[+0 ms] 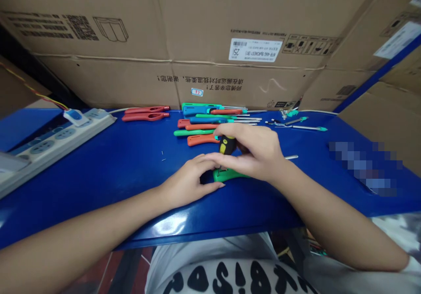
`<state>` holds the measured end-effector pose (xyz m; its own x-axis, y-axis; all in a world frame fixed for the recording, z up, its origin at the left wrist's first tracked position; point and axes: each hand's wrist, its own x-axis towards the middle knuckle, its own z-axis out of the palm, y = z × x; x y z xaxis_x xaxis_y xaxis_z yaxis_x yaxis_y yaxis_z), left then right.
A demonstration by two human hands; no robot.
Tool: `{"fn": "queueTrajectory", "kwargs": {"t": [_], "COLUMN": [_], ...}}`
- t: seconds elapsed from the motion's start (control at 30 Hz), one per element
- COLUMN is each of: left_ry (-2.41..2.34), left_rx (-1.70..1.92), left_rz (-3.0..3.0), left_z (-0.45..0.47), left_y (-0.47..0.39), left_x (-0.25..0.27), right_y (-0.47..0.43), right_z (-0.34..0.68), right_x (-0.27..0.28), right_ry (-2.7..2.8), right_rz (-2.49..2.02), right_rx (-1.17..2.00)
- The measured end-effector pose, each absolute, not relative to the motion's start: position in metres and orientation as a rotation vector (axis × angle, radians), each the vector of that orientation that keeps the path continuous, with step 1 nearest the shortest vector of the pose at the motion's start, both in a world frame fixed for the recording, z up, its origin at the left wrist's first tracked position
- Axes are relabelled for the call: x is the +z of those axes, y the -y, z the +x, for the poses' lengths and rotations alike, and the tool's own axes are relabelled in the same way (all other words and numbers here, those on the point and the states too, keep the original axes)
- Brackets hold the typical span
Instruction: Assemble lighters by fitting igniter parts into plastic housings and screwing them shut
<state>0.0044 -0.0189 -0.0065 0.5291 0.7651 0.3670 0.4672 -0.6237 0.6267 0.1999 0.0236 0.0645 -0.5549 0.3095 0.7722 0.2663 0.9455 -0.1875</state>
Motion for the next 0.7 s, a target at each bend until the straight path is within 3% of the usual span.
{"fn": "queueTrajectory", "kwargs": {"t": [0.07, 0.23, 0.47, 0.7], "left_ry": [-1.015, -1.018, -1.013, -1.037], "left_rx": [0.859, 0.813, 0.838, 0.827], "left_rz": [2.313, 2.291, 2.302, 2.295], "left_z": [0.004, 0.004, 0.004, 0.006], "left_y": [0.019, 0.02, 0.02, 0.021], "left_x": [-0.006, -0.004, -0.005, -0.004], "right_y": [-0.022, -0.022, -0.03, -0.028], "right_z": [0.2, 0.201, 0.203, 0.208], "right_x": [0.065, 0.071, 0.066, 0.077], "right_ry": [2.205, 2.272, 2.211, 2.256], "right_rz": [-0.38, -0.367, -0.357, -0.301], "right_rx": [0.072, 0.501, 0.2, 0.693]}}
